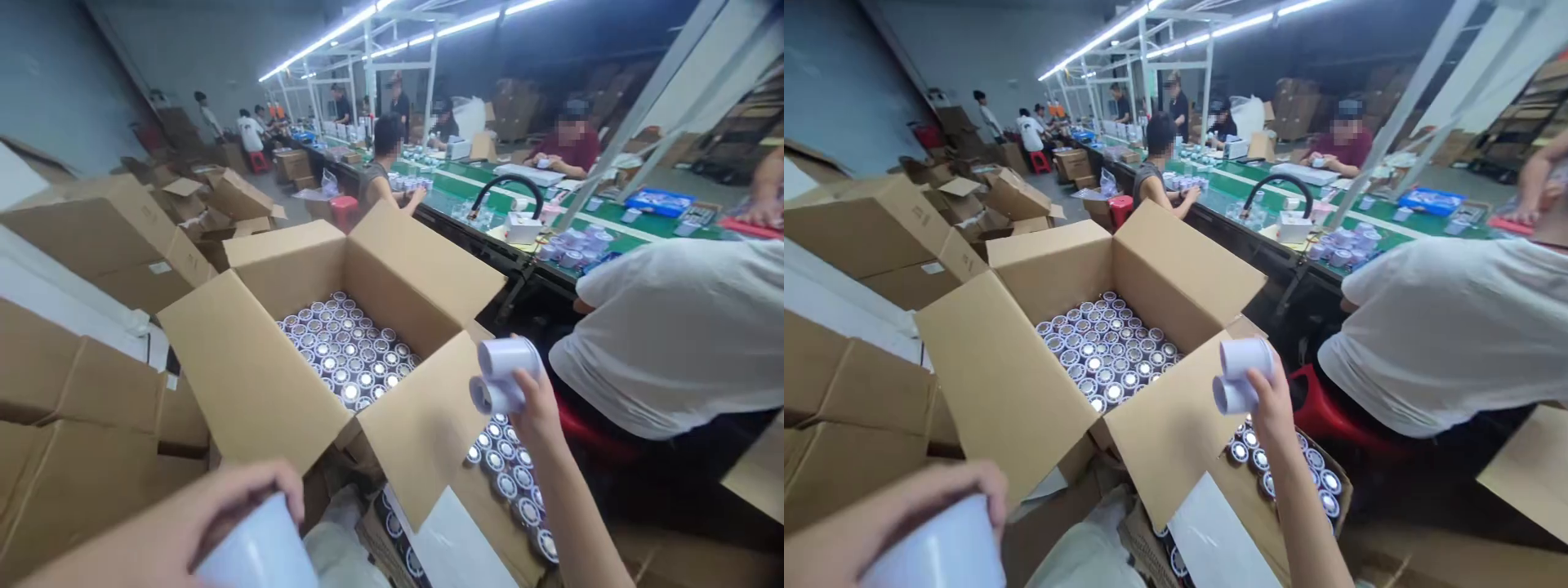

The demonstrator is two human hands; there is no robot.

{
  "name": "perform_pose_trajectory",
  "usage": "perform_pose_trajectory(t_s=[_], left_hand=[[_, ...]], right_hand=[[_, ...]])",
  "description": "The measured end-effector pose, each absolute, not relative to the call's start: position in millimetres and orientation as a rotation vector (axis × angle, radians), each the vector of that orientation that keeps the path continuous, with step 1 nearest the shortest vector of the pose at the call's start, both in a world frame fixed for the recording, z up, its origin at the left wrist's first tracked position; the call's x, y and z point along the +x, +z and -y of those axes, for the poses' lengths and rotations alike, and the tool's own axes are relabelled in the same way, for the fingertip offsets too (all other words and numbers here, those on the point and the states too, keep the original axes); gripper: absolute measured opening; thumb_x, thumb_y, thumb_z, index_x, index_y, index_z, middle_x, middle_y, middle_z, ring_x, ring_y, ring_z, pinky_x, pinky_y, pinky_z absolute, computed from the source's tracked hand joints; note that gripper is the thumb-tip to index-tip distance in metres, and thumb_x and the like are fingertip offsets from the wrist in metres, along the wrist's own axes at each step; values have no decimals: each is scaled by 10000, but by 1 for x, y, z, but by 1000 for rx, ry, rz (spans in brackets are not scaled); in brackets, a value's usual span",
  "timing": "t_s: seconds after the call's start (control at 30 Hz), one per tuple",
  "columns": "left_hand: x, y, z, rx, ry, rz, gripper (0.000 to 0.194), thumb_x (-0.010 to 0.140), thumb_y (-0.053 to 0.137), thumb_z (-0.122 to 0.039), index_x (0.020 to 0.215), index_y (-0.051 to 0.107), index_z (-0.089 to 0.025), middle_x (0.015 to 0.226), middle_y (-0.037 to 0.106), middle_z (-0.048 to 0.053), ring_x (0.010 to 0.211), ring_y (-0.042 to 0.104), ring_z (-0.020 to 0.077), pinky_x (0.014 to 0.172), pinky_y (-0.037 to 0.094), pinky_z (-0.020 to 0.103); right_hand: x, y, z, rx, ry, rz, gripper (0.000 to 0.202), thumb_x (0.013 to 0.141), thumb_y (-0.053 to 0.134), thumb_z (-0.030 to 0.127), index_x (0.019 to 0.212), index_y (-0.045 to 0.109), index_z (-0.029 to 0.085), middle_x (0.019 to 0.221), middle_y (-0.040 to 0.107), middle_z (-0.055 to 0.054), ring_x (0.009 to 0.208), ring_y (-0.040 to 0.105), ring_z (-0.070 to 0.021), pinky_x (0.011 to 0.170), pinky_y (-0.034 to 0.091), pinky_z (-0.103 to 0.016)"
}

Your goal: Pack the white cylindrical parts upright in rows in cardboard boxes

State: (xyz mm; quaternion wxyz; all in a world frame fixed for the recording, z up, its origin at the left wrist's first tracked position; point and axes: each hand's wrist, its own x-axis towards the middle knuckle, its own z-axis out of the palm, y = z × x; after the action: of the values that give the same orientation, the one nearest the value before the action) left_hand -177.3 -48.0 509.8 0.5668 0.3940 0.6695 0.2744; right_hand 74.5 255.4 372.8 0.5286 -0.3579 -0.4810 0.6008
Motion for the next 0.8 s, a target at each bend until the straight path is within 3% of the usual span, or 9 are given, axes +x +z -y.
perform_pose_trajectory(t_s=[0.07, 0.17, 0.37, 0.53, 0.67, 0.8], left_hand=[[-224, 538, 13, 1169, 498, -1740, 475, 587, 696, -491, 1038, 553, -452, 849, 643, -97, 713, 582, 165, 632, 447, 304], [-290, 530, -82, 1504, 327, -1978, 465, 587, 697, -469, 1009, 609, -296, 845, 655, -7, 712, 602, 181, 651, 456, 290], [-374, 394, -244, 1794, -160, -2079, 396, 538, 746, -357, 864, 627, -166, 870, 676, 114, 782, 635, 267, 653, 470, 297], [-393, 315, -281, 1703, -541, -1938, 358, 504, 768, -234, 836, 664, -152, 849, 696, 129, 852, 655, 306, 721, 505, 321], [-413, 285, -294, 1805, -585, -1967, 567, 510, 754, -131, 1063, 627, -147, 1090, 652, 184, 1016, 610, 348, 810, 506, 376], [-435, 268, -301, 1869, -709, -1871, 643, 555, 738, -118, 1173, 563, -99, 1173, 597, 218, 1096, 566, 354, 858, 496, 374]], right_hand=[[21, 394, -279, -781, 1349, 1435, 538, 733, 659, 442, 1217, 557, 229, 1178, 599, -69, 1017, 587, -221, 841, 494, -343], [-62, 396, -316, -691, 1178, 1871, 549, 763, 636, 427, 1254, 526, 205, 1166, 606, -76, 1020, 580, -225, 881, 465, -363], [-195, 322, -370, -309, 562, 2894, 592, 722, 702, 353, 1273, 515, 241, 1146, 610, -62, 1023, 582, -204, 813, 466, -295], [-252, 243, -373, 339, 316, 3213, 535, 759, 670, 315, 1269, 516, 264, 1134, 611, -55, 957, 585, -175, 766, 430, -267], [-278, 202, -361, 672, 338, 3109, 440, 850, 553, 339, 1280, 501, 263, 1126, 605, -65, 927, 571, -173, 753, 416, -271], [-292, 177, -358, 953, 310, 3086, 464, 889, 483, 386, 1323, 451, 225, 1178, 565, -109, 964, 551, -229, 788, 420, -327]])
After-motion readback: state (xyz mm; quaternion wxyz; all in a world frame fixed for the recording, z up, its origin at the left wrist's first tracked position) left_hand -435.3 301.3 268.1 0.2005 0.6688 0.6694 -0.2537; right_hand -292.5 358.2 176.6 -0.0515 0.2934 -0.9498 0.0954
